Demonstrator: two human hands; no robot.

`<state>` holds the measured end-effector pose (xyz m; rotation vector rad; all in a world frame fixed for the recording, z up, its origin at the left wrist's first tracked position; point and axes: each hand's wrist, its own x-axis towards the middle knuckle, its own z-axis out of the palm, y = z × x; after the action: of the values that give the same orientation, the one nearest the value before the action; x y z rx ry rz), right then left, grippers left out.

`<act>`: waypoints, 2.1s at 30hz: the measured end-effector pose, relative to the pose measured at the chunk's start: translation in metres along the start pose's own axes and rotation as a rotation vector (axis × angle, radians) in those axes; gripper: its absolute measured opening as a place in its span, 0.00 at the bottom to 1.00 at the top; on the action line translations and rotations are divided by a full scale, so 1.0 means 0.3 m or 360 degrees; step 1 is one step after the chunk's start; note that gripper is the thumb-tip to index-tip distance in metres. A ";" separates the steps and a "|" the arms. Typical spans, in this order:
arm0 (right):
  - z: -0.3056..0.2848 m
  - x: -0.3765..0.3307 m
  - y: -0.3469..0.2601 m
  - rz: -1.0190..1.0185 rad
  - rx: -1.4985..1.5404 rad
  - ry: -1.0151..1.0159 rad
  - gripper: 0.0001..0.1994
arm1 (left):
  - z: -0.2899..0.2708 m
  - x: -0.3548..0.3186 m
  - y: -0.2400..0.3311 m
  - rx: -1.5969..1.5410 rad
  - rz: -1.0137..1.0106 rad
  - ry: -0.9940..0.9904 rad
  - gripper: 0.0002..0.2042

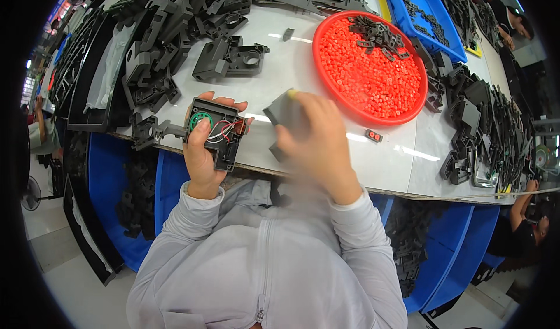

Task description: The person places an assembled plastic housing into a box, then takes new plastic casing parts, electronic wiring assemblies, and red plastic pins from trays on the table. The person fits the circuit boards, speakers, and red pins into the plastic housings and presses the casing halves together by hand.

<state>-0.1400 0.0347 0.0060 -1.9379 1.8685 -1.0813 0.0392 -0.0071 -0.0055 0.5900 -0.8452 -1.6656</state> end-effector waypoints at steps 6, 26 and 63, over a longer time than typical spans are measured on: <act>-0.106 -0.009 -0.091 -0.0260 0.0648 0.0067 0.29 | 0.015 0.002 -0.054 -0.0298 -0.0071 -0.0323 0.40; -0.094 0.000 -0.172 -0.0522 0.0217 -0.0026 0.29 | 0.055 -0.031 -0.065 -0.0131 -0.0195 -0.0297 0.51; -0.030 -0.056 -0.102 -0.0366 0.0333 0.0091 0.44 | 0.044 -0.025 -0.063 0.0019 -0.0306 -0.0115 0.44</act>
<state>-0.1208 0.0579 0.0260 -2.0519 1.5147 -1.3523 0.0196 0.0055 -0.0125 0.6386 -0.8729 -1.8667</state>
